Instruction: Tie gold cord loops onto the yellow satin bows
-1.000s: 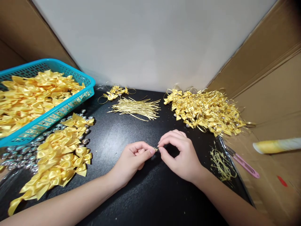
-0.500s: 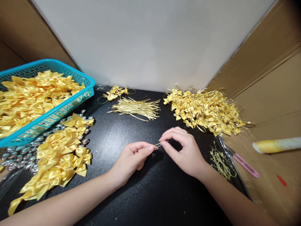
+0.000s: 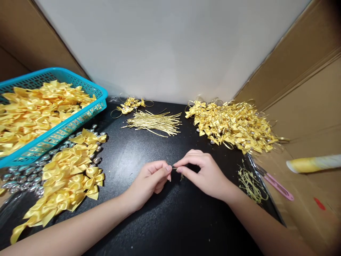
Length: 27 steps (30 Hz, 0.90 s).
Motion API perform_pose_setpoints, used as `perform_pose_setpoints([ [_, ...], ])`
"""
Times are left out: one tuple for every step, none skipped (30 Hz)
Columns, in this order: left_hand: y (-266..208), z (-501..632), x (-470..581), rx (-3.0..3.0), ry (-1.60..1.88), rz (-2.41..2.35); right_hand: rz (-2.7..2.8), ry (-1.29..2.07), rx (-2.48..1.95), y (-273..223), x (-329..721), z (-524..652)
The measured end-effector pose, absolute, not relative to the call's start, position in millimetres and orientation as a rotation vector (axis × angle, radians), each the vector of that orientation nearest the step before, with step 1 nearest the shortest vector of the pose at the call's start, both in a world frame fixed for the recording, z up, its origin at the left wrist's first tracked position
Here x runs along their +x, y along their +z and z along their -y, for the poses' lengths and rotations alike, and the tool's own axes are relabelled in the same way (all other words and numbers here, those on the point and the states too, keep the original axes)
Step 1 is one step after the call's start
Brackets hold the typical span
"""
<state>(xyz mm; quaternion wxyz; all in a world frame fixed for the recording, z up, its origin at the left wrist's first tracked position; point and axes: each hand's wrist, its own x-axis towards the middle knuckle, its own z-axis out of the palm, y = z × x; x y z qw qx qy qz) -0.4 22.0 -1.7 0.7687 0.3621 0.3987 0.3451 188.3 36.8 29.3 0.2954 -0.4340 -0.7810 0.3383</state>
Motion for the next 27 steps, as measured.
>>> perform_pose_setpoints([
  [-2,-22,-1,0.772,0.749,-0.865,2.063,0.891,-1.191,31,191,-39],
  [-2,-22,-1,0.758,0.748,-0.865,2.058,0.896,-1.219,33,195,-41],
  [-1,-22,-1,0.745,0.750,-0.865,2.056,0.909,-1.237,36,199,-43],
  [-1,-22,-1,0.734,0.751,-0.866,2.054,0.925,-1.249,39,202,-45],
  [-1,-22,0,0.725,0.751,-0.867,2.049,0.935,-1.255,42,205,-46],
  [0,-22,0,0.717,0.751,-0.869,2.047,0.940,-1.255,44,207,-47],
  [0,-23,0,0.710,0.752,-0.872,2.048,0.938,-1.249,47,209,-47],
  [0,-23,0,0.705,0.752,-0.875,2.054,0.933,-1.241,48,210,-47],
  [1,-23,0,0.701,0.753,-0.878,2.063,0.926,-1.231,50,210,-47],
  [1,-23,0,0.696,0.753,-0.881,2.070,0.921,-1.223,51,211,-46],
  [1,-23,0,0.691,0.754,-0.885,2.079,0.918,-1.216,52,212,-46],
  [2,-23,0,0.685,0.755,-0.890,2.089,0.914,-1.213,53,213,-47],
  [2,-23,0,0.679,0.755,-0.894,2.103,0.907,-1.214,54,214,-47],
  [2,-23,0,0.673,0.755,-0.898,2.123,0.891,-1.221,55,216,-48],
  [2,-23,0,0.667,0.755,-0.900,2.143,0.859,-1.242,56,219,-49],
  [2,-23,0,0.662,0.755,-0.903,2.161,0.806,-1.276,57,221,-51],
  [2,-24,0,0.659,0.755,-0.903,2.167,0.738,-1.310,58,222,-51],
  [2,-24,0,0.659,0.754,-0.903,2.163,0.672,-1.335,57,222,-52],
  [2,-24,0,0.662,0.753,-0.902,2.153,0.631,-1.339,56,220,-51],
  [2,-24,0,0.668,0.753,-0.901,2.144,0.623,-1.323,54,216,-49],
  [2,-24,0,0.674,0.755,-0.899,2.142,0.661,-1.291,51,211,-47],
  [3,-23,0,0.680,0.758,-0.898,2.150,0.737,-1.247,47,205,-44],
  [3,-23,0,0.686,0.763,-0.897,2.162,0.814,-1.221,42,198,-40],
  [3,-23,0,0.691,0.766,-0.897,2.168,0.878,-1.202,37,191,-36],
  [3,-23,0,0.695,0.769,-0.895,2.169,0.925,-1.186,32,185,-33],
  [3,-23,0,0.699,0.771,-0.893,2.159,0.954,-1.177,27,179,-30],
  [3,-23,0,0.701,0.774,-0.893,2.136,0.970,-1.176,23,175,-28],
])
